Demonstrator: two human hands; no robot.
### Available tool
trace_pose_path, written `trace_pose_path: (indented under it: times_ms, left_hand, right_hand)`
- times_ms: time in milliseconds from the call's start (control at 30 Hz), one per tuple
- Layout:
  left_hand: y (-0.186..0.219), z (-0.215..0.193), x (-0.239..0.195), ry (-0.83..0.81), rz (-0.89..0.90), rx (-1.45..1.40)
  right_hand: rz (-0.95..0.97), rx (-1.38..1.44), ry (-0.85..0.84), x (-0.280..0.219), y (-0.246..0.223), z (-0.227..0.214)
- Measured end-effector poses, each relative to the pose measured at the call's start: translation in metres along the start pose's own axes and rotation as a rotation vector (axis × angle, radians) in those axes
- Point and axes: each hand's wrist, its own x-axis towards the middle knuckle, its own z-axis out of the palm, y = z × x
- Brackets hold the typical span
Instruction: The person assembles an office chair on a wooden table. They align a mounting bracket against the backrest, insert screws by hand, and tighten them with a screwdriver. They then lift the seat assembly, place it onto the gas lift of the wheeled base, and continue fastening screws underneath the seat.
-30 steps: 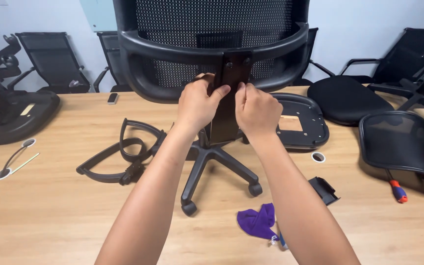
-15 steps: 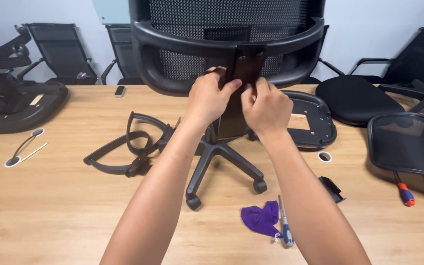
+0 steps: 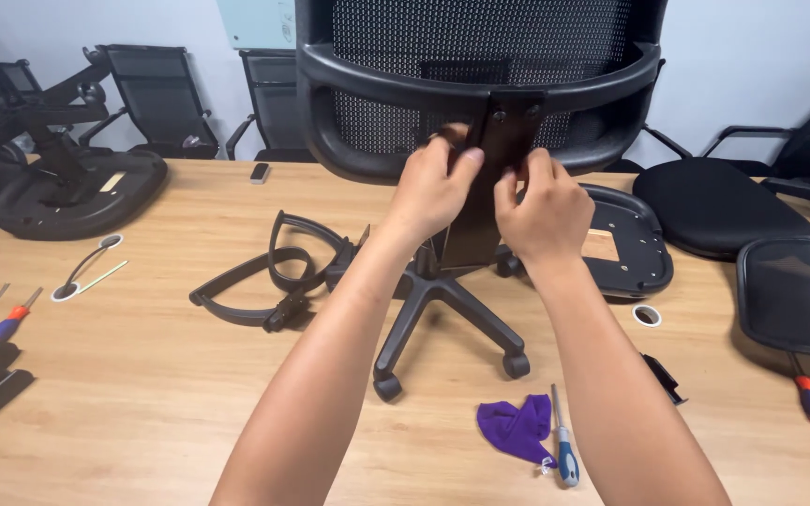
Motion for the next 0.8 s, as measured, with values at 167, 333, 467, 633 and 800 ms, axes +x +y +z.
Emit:
trace_pose_path:
  times_ms: [167, 333, 467, 633, 800]
  left_hand:
    - [-0.004, -0.001, -0.011, 0.099, -0.035, -0.255]
    - [0.019, 0.0, -0.019, 0.085, -0.147, -0.533]
    - [0.02, 0.007, -0.024, 0.057, -0.238, -0.626]
    - [0.028, 0.001, -0.025, 0.008, -0.352, -0.628]
    - [0.029, 0.006, -0.026, -0.038, -0.458, -0.663]
  right_hand:
    - [-0.006, -0.099, -0.058, -0.006, 0.008, 0.01]
    - [0.105, -0.033, -0.138, -0.009, -0.012, -0.002]
    - [-0.148, 0.317, 0.037, -0.008, -0.031, -0.009]
    - [-0.174, 0.337, 0.019, -0.016, -0.021, -0.004]
    - [-0.16, 0.324, 0.029, -0.024, -0.012, 0.003]
